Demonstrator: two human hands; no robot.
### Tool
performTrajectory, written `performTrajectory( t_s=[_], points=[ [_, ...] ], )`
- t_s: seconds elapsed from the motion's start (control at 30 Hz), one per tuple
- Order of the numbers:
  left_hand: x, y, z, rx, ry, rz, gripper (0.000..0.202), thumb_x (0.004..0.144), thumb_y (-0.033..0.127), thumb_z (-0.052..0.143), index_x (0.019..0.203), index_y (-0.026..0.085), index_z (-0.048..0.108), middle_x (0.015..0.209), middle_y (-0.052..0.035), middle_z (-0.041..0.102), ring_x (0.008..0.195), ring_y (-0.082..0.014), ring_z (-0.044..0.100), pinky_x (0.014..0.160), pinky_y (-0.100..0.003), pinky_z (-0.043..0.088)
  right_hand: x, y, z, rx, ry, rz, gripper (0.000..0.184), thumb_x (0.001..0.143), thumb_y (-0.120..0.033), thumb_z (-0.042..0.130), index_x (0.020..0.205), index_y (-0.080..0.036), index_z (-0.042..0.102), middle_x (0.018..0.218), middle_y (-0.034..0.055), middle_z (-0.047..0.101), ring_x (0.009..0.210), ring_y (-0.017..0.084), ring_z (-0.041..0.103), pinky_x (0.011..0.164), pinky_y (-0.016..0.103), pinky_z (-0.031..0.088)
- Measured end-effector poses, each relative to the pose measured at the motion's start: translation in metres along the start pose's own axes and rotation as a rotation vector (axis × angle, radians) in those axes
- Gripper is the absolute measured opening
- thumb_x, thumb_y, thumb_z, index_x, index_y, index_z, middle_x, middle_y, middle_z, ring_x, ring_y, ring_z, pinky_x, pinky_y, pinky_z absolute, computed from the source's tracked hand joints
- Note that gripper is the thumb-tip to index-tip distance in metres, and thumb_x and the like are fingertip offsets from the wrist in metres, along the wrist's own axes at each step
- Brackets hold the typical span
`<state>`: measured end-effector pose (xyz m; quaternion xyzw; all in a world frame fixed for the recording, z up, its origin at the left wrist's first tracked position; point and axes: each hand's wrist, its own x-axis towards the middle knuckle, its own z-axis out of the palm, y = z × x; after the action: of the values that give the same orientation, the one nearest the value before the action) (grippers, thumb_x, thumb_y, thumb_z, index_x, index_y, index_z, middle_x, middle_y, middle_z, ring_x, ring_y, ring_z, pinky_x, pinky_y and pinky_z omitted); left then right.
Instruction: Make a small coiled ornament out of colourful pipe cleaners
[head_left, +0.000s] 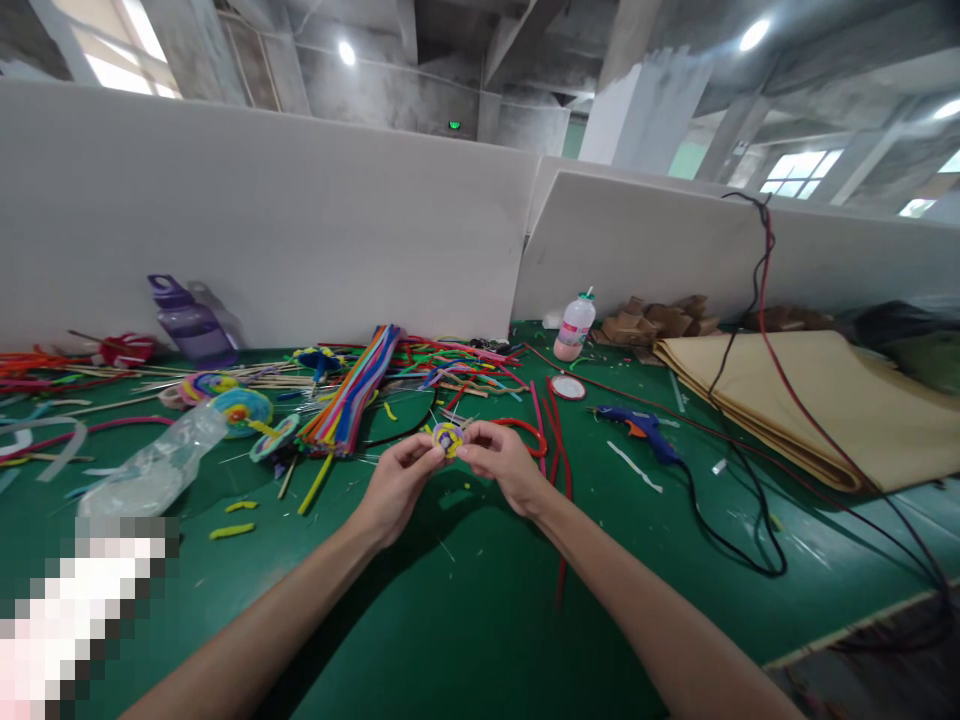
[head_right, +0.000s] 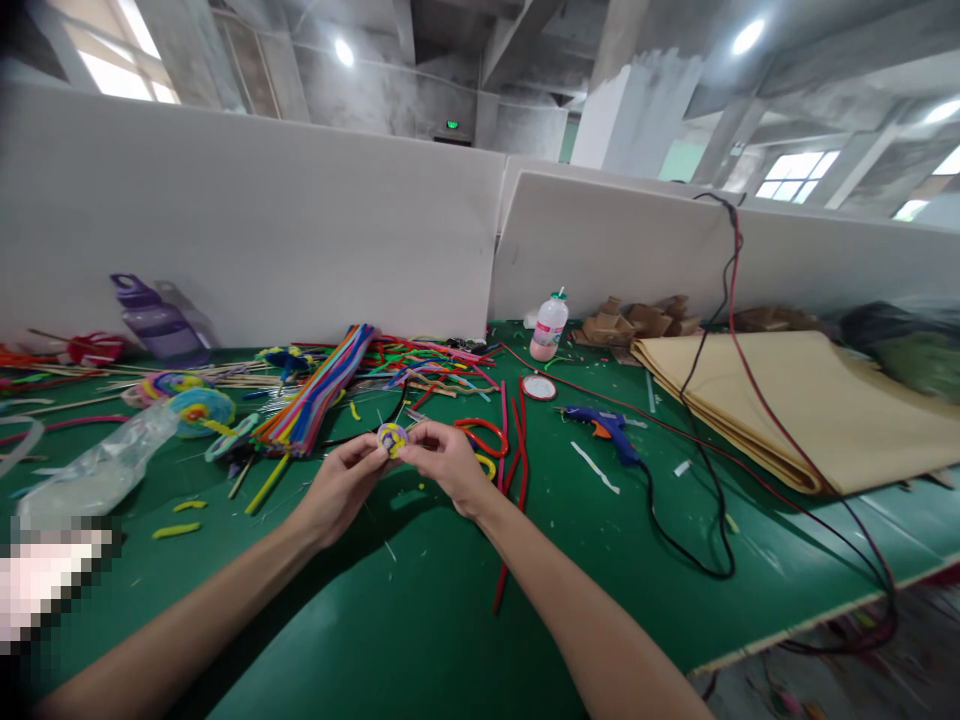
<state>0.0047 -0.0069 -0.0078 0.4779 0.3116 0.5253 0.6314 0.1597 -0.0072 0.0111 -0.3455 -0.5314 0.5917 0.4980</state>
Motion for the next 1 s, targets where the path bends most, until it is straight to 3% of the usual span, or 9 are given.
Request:
performTrajectory(
  t_s=[0.47, 0.67, 0.73, 0.8, 0.9, 1.0],
  points=[
    [-0.004, 0.001, 0.008, 0.136, 0.044, 0.051, 0.009, 0.071, 0.024, 0.067, 0.076, 0.016, 0.065, 0.076, -0.0004, 0.063, 0.075, -0.0128, 0.054, 0.074, -0.023, 0.039, -0.003, 0.010, 0.006, -0.032, 0.070, -0.101, 0.009, 0.066, -0.020, 0.052, 0.062, -0.016, 0.046, 0.052, -0.0068, 0.035, 0.048, 0.006, 0.026, 0.045, 0.021, 0.019],
    [-0.001, 0.005, 0.001, 0.166, -0.023, 0.012, 0.009, 0.072, 0.024, 0.066, 0.076, 0.017, 0.064, 0.075, 0.0001, 0.062, 0.073, -0.0124, 0.054, 0.071, -0.023, 0.039, 0.003, -0.012, -0.020, -0.183, -0.121, -0.038, 0.013, 0.068, -0.026, 0.061, 0.072, -0.016, 0.054, 0.055, -0.0059, 0.043, 0.050, 0.007, 0.037, 0.049, 0.021, 0.027],
    [-0.001, 0.007, -0.002, 0.214, -0.056, -0.016, 0.009, 0.069, 0.023, 0.068, 0.073, 0.016, 0.064, 0.072, 0.0008, 0.061, 0.069, -0.0113, 0.054, 0.067, -0.021, 0.039, 0.005, -0.021, -0.034, -0.189, -0.058, -0.048, 0.017, 0.072, -0.032, 0.060, 0.077, -0.016, 0.057, 0.059, -0.0045, 0.047, 0.054, 0.008, 0.041, 0.052, 0.021, 0.030],
    [-0.001, 0.009, -0.003, 0.255, -0.084, -0.026, 0.010, 0.067, 0.023, 0.069, 0.070, 0.016, 0.063, 0.070, 0.0010, 0.061, 0.067, -0.0111, 0.054, 0.065, -0.021, 0.039, 0.006, -0.026, -0.042, -0.185, -0.080, 0.005, 0.019, 0.072, -0.033, 0.061, 0.078, -0.015, 0.060, 0.064, -0.0025, 0.050, 0.058, 0.008, 0.043, 0.055, 0.022, 0.031],
    [-0.002, 0.010, -0.003, 0.276, -0.143, -0.031, 0.010, 0.067, 0.022, 0.070, 0.068, 0.015, 0.062, 0.070, 0.0001, 0.062, 0.068, -0.0126, 0.056, 0.066, -0.022, 0.042, 0.004, -0.027, -0.042, -0.188, -0.189, 0.136, 0.020, 0.070, -0.032, 0.063, 0.076, -0.013, 0.062, 0.064, -0.0017, 0.051, 0.058, 0.008, 0.042, 0.054, 0.021, 0.030],
    [-0.002, 0.011, -0.002, 0.261, -0.207, -0.070, 0.010, 0.067, 0.022, 0.069, 0.068, 0.015, 0.062, 0.072, -0.0019, 0.064, 0.070, -0.0158, 0.060, 0.069, -0.027, 0.045, 0.002, -0.025, -0.037, -0.188, -0.242, 0.157, 0.018, 0.068, -0.031, 0.066, 0.073, -0.014, 0.063, 0.069, -0.0005, 0.054, 0.062, 0.008, 0.044, 0.052, 0.020, 0.029]
  ],
)
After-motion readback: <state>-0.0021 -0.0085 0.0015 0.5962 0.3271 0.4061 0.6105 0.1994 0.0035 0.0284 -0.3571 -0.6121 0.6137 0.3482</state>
